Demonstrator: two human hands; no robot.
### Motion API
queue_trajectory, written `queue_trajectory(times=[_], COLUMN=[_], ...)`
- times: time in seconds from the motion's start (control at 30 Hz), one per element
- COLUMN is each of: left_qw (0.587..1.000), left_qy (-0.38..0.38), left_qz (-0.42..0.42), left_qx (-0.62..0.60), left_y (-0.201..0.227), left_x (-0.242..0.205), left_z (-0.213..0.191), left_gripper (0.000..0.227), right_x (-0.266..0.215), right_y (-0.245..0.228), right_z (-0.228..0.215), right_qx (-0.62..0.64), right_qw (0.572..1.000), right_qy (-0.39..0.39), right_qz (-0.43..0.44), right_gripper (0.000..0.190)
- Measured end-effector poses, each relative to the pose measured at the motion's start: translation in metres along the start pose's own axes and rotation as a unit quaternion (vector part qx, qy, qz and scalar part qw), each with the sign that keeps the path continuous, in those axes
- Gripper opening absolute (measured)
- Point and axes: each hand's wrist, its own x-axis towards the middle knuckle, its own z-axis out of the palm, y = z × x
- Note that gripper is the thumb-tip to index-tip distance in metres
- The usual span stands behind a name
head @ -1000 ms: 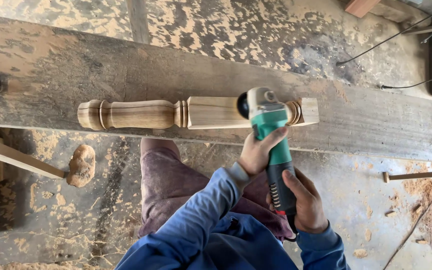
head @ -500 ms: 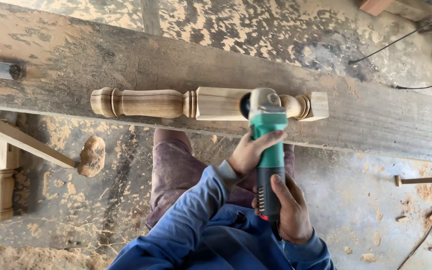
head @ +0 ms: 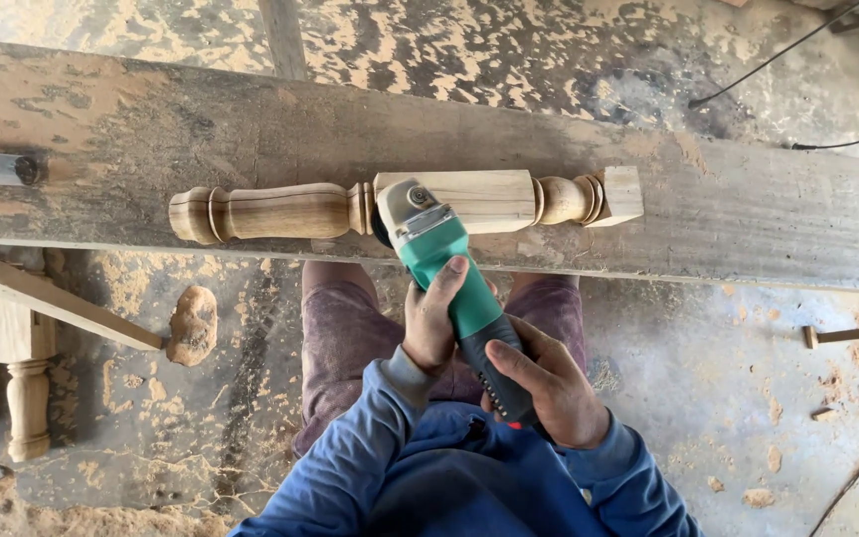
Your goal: Sanding a decorative wooden furniture leg using a handheld power sander with a sanding disc.
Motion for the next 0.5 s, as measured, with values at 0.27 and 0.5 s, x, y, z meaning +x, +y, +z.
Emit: queue_trajectory(times=[0.27,0.5], left_qw=[0.999,0.985], left_qy=[-0.03,-0.116], left_qz=[-0.022,-0.106], left_qx=[-0.008,0.076], left_y=[-0.042,-0.082], left_x=[0.014,0.047], left_z=[0.025,0.051], left_gripper=[0.044,0.043], right_x=[-0.018,-0.031], right_y=[0.02,0.032], right_z=[-0.04,-0.05], right_qx=[-0.01,0.075], right_qw=[0.998,0.984], right_qy=[0.049,0.161], right_qz=[0.027,-0.028], right_gripper=[0.056,0.049])
